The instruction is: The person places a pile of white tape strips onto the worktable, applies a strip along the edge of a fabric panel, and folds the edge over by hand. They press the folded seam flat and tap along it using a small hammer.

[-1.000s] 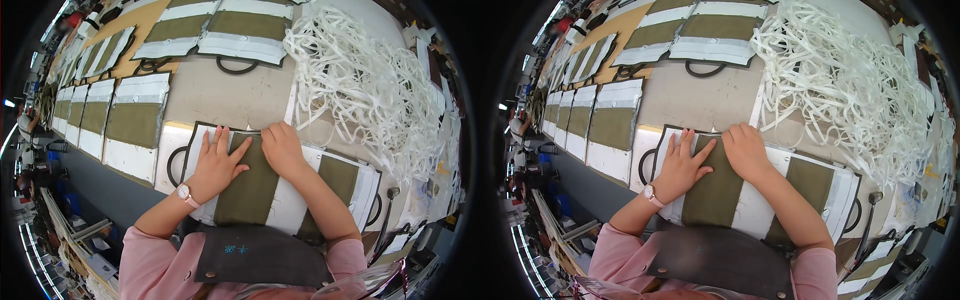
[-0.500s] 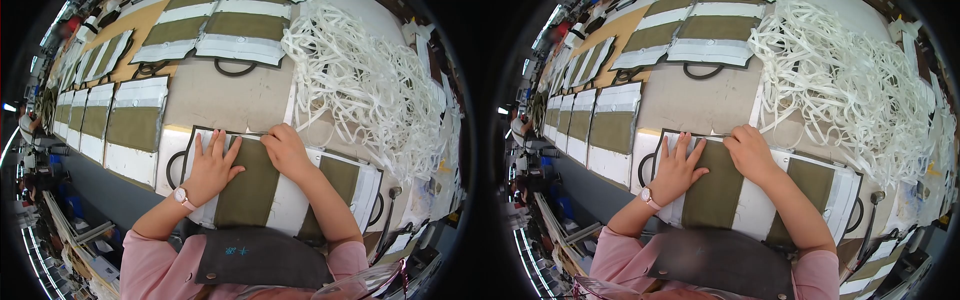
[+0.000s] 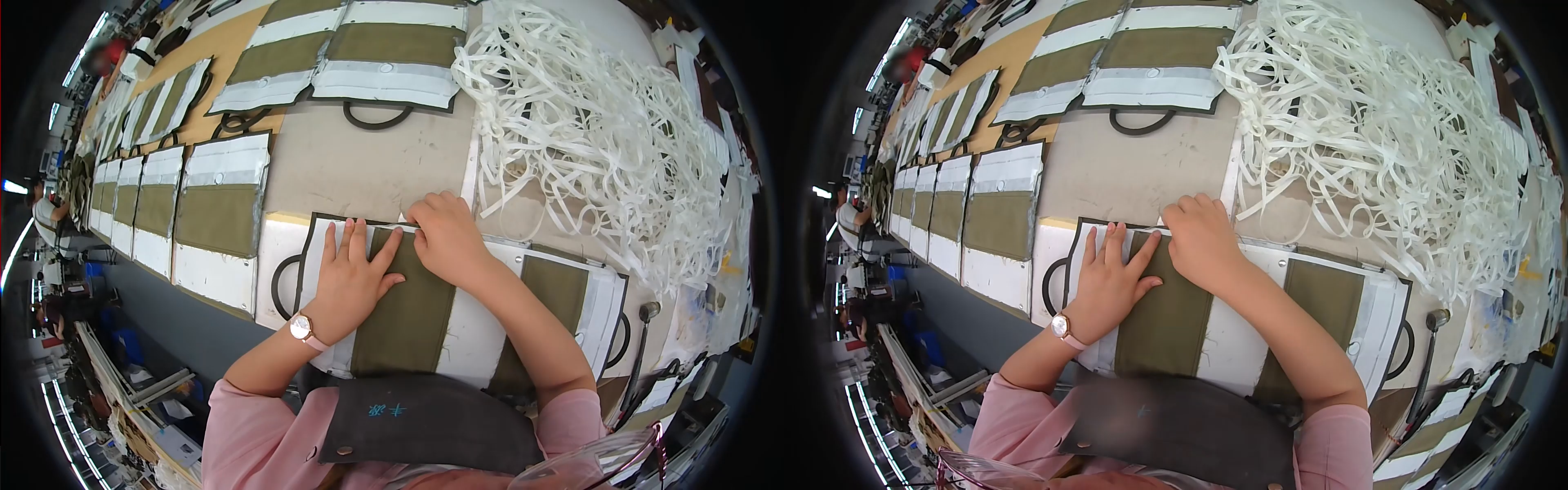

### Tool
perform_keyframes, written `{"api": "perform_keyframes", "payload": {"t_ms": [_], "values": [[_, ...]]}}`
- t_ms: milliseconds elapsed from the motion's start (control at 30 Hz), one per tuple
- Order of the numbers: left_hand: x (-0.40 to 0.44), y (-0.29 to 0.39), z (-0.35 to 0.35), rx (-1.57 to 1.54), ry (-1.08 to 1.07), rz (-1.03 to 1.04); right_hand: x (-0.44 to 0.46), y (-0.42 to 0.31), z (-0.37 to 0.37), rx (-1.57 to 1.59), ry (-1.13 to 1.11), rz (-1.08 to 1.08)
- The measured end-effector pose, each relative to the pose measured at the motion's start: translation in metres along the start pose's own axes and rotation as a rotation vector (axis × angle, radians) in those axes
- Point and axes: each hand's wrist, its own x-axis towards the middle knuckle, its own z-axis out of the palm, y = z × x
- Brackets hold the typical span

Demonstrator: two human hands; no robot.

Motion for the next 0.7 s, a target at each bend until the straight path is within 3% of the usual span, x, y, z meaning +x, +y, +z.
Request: {"api": "perform_keyframes", "payload": {"t_ms": [200,400,533,700], "values": [[-0.002,-0.006,-0.003,0.015,-0.002,0.023,-0.010,0.016,0.000,0.114,0.025,-0.194],[0.000,-0.006,-0.001,0.019,0.019,-0.003,-0.024,0.009,-0.006,-0.272,0.040,-0.405],[0.007,-0.003,-0.009,0.074,0.087,0.005,-0.027,0.008,-0.008,-0.237,0.037,-0.355],[0.020,0.004,0.006,-0.115,0.209,0.084,-0.024,0.004,-0.008,-0.169,0.058,-0.306]]}}
